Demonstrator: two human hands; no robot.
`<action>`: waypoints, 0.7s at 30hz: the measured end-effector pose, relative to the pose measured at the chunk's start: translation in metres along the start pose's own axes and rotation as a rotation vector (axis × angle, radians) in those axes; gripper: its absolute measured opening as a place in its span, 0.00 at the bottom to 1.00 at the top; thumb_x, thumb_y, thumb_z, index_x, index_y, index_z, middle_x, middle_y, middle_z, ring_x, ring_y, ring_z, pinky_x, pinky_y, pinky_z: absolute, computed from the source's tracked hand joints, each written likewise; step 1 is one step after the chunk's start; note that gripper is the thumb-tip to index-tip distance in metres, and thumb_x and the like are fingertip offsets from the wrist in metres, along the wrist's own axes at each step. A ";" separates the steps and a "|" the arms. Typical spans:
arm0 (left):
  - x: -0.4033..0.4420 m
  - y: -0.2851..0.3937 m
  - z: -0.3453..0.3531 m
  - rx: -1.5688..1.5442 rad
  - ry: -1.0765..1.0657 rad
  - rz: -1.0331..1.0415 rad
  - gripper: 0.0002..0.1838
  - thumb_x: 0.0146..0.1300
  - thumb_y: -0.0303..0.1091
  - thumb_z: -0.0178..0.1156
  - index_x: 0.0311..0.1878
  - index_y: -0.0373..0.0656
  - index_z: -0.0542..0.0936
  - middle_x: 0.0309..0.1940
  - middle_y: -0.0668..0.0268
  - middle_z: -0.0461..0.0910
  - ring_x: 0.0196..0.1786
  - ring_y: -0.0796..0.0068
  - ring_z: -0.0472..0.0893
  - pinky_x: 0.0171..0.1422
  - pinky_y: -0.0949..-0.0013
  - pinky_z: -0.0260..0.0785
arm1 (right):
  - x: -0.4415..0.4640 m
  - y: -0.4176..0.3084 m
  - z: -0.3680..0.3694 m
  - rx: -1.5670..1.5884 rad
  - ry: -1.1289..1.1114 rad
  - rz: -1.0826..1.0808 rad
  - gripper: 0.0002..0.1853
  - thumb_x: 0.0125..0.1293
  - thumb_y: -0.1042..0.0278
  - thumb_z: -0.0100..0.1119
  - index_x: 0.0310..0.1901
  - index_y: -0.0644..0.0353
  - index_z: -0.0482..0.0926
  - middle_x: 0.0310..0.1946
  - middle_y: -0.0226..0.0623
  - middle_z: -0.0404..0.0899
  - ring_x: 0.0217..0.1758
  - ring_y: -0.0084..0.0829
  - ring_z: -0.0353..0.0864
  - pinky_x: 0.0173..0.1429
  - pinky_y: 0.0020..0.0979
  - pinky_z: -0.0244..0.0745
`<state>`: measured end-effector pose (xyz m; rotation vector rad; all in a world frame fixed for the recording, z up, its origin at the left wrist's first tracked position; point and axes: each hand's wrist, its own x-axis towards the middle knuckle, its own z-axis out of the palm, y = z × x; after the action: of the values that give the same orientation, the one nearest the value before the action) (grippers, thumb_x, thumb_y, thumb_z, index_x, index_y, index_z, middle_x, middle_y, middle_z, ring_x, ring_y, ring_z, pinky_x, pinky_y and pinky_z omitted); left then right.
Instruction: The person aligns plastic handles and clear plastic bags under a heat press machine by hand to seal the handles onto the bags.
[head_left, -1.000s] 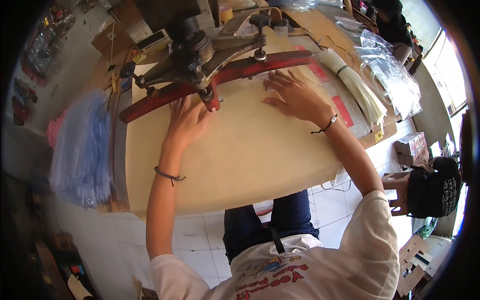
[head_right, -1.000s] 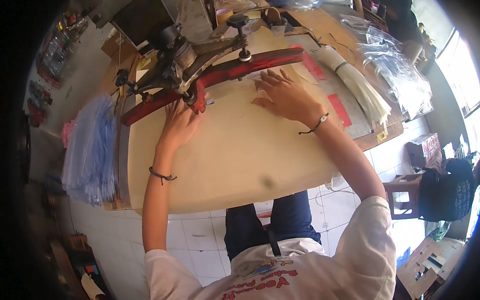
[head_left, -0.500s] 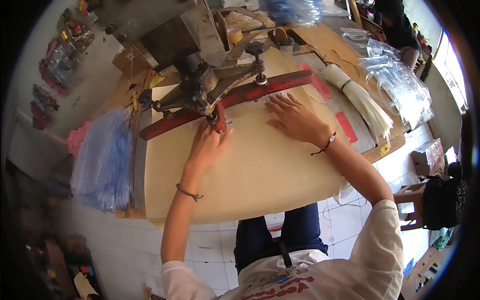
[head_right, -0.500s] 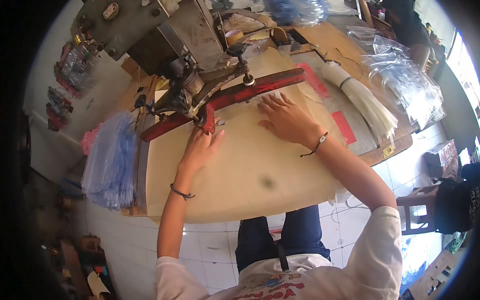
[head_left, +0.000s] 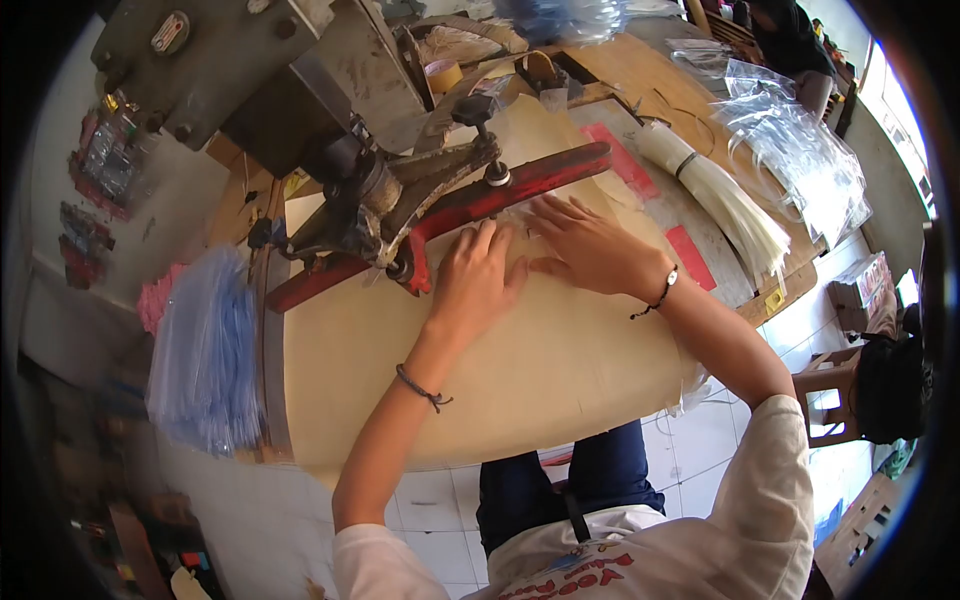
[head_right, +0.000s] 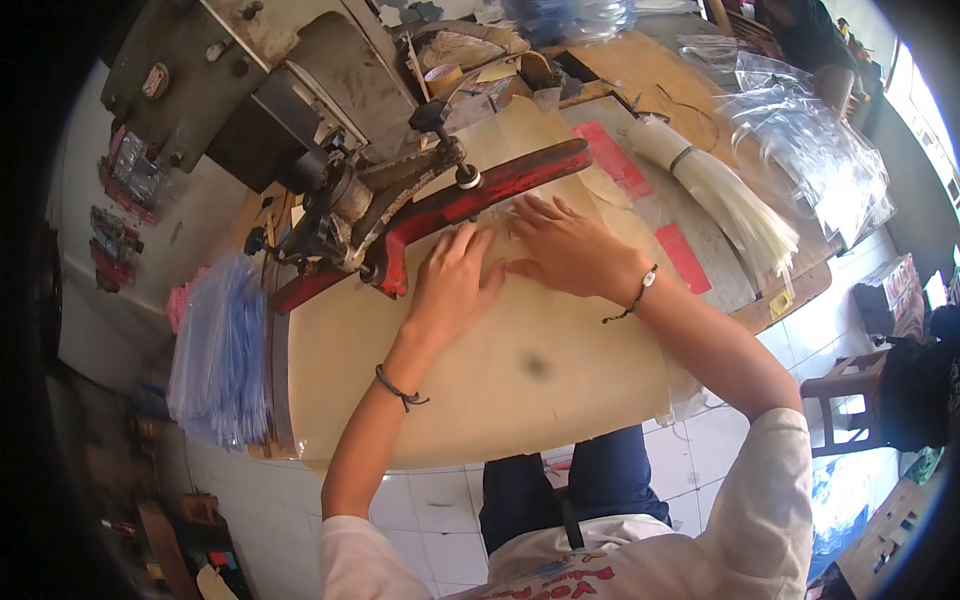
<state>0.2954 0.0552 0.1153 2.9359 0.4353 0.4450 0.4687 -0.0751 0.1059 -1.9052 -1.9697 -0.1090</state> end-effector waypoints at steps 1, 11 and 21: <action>0.001 0.001 0.000 0.035 0.012 0.016 0.27 0.71 0.40 0.58 0.68 0.34 0.74 0.62 0.43 0.74 0.68 0.43 0.75 0.68 0.47 0.72 | -0.002 0.003 -0.004 -0.058 0.021 0.037 0.38 0.75 0.42 0.54 0.70 0.72 0.67 0.73 0.58 0.66 0.79 0.51 0.62 0.83 0.48 0.54; -0.002 0.010 0.031 0.223 0.169 0.034 0.22 0.72 0.35 0.56 0.65 0.33 0.76 0.62 0.38 0.76 0.65 0.39 0.78 0.64 0.50 0.78 | -0.003 0.012 -0.020 -0.023 -0.125 0.177 0.46 0.73 0.38 0.56 0.74 0.76 0.60 0.71 0.58 0.68 0.79 0.50 0.62 0.82 0.41 0.56; 0.003 0.004 0.036 0.013 0.239 0.105 0.21 0.70 0.30 0.56 0.62 0.29 0.76 0.64 0.46 0.78 0.68 0.46 0.77 0.69 0.52 0.74 | -0.001 0.013 -0.021 -0.044 -0.130 0.138 0.40 0.72 0.43 0.60 0.73 0.68 0.65 0.74 0.55 0.65 0.79 0.49 0.61 0.81 0.44 0.59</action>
<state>0.3108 0.0488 0.0824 2.9385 0.3121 0.8151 0.4858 -0.0821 0.1224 -2.1190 -1.9242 0.0100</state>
